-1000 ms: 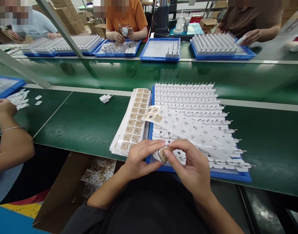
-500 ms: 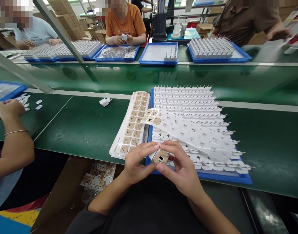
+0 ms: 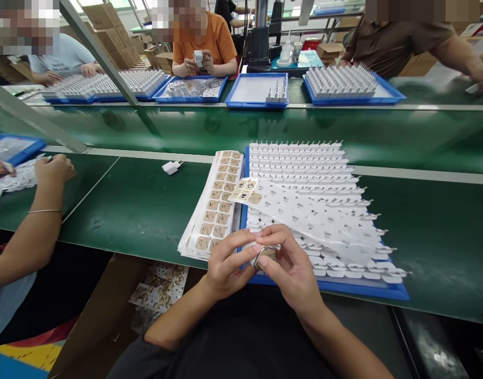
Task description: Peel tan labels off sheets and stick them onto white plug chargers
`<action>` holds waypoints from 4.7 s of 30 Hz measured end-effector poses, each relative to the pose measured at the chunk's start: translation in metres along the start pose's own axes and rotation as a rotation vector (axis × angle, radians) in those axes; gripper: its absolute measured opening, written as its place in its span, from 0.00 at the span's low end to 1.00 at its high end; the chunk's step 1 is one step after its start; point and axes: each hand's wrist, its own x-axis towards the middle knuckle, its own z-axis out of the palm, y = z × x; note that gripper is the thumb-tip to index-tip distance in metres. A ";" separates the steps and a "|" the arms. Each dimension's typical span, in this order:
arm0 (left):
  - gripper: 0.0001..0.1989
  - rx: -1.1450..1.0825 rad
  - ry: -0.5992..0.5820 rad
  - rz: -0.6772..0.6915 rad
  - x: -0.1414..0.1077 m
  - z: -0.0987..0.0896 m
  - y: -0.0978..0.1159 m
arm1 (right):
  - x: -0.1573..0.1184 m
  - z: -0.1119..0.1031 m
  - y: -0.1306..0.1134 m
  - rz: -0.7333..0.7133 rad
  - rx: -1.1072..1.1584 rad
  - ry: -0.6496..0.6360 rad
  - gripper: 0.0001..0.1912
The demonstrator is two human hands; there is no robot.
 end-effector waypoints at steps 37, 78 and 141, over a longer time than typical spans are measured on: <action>0.25 -0.178 -0.062 -0.367 -0.014 -0.017 -0.005 | -0.001 -0.014 -0.010 -0.607 -0.671 -0.093 0.15; 0.16 0.184 0.110 -0.799 0.011 -0.142 -0.177 | 0.039 -0.017 -0.007 -0.337 -1.139 -0.296 0.16; 0.20 0.115 -0.763 -0.500 -0.011 0.003 -0.027 | 0.012 -0.059 0.011 -0.257 -0.756 0.210 0.07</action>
